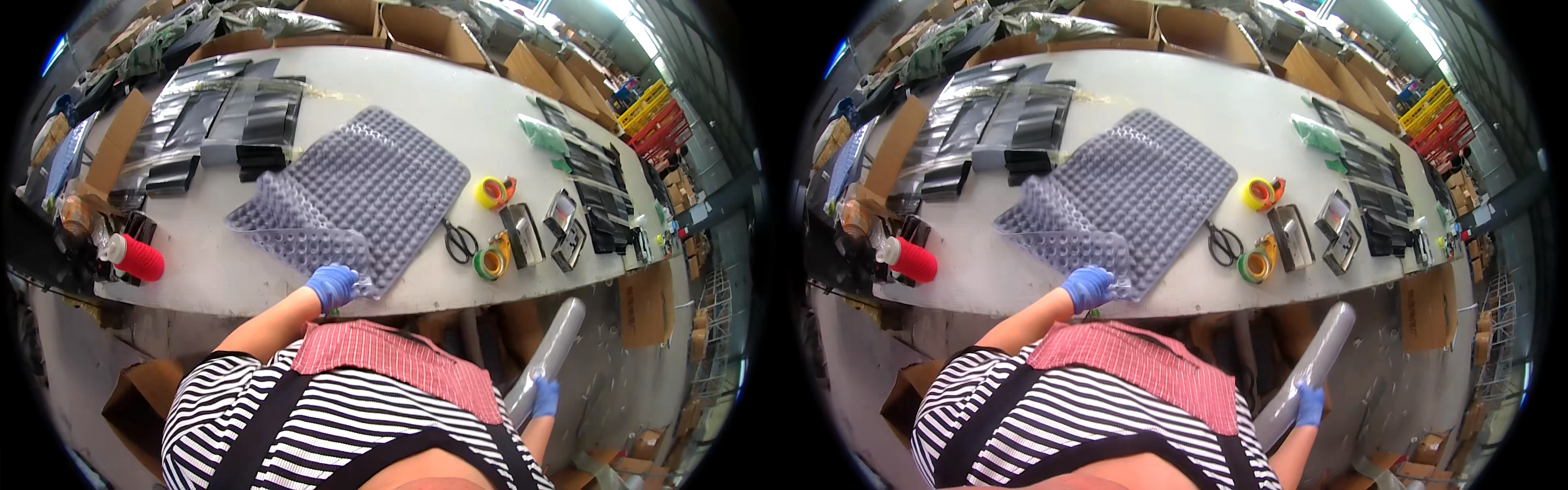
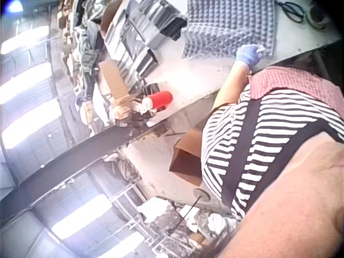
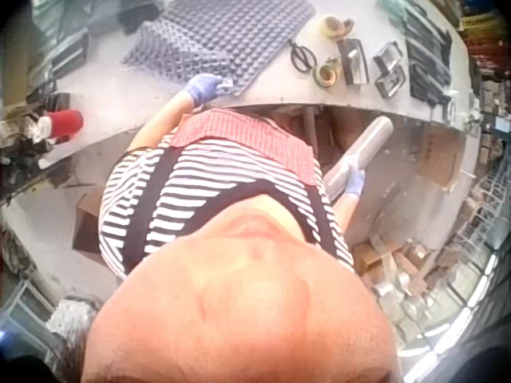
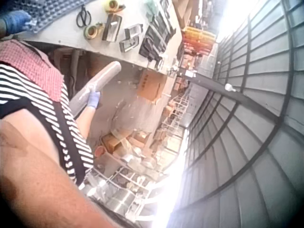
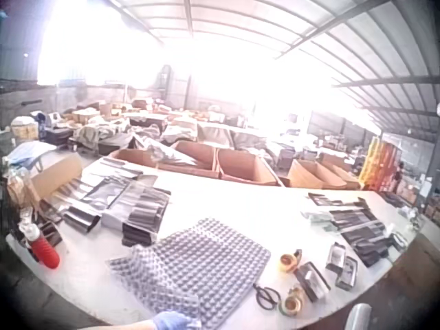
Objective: The person takes a foam mat from a box, rolls it up, wraps it in clear plastic film, and then slides it into a black plastic sleeve at a workstation.
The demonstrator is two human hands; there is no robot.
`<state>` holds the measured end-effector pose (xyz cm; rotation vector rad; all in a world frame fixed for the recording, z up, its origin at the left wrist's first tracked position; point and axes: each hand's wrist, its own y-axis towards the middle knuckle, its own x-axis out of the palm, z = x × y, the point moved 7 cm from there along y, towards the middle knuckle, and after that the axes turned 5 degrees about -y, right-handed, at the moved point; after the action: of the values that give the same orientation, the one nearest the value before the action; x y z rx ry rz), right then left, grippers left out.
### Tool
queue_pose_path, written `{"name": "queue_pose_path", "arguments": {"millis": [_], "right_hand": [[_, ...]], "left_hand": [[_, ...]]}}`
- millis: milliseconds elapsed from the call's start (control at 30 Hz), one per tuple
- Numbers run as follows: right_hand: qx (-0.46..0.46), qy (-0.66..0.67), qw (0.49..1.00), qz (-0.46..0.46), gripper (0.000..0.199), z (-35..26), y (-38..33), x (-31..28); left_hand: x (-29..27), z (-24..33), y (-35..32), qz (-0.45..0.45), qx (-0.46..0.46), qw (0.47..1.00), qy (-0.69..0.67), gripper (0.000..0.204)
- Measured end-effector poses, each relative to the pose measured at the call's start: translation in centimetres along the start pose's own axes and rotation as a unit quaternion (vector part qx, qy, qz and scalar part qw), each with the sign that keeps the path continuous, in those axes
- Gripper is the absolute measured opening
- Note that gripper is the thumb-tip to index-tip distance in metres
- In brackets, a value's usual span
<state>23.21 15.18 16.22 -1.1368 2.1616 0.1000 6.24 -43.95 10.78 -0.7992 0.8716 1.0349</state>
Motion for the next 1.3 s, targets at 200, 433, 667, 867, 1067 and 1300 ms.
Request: {"name": "queue_pose_path", "arguments": {"millis": [200,433,667,867,1067,1300], "right_hand": [[-0.115,0.084,0.958,-0.251,0.059,-15.6,6.1,7.9],[-0.23,0.081,0.859,-0.45,0.057,-30.9,4.7,26.8],[-0.245,-0.033,0.804,-0.541,0.044,-31.7,3.0,44.7],[-0.133,-0.039,0.865,-0.482,0.041,-22.4,9.6,45.2],[0.027,0.146,0.867,-0.476,0.036,-20.6,12.9,42.6],[0.056,0.185,0.896,-0.399,0.039,-19.2,19.3,41.5]], "left_hand": [[-4.2,-1.3,-0.2,0.166,-0.017,0.986,-0.028,0.044],[0.9,-5.9,-2.3,0.03,-0.113,0.988,-0.103,0.063],[0.1,-3.0,-2.0,0.019,-0.109,0.985,-0.13,0.041],[-1.3,0.4,2.5,-0.095,-0.091,0.991,-0.001,0.031],[4.2,2.3,8.4,-0.115,-0.075,0.99,-0.016,0.079],[5.3,4.8,11.2,-0.135,-0.177,0.974,0.051,0.097]]}}
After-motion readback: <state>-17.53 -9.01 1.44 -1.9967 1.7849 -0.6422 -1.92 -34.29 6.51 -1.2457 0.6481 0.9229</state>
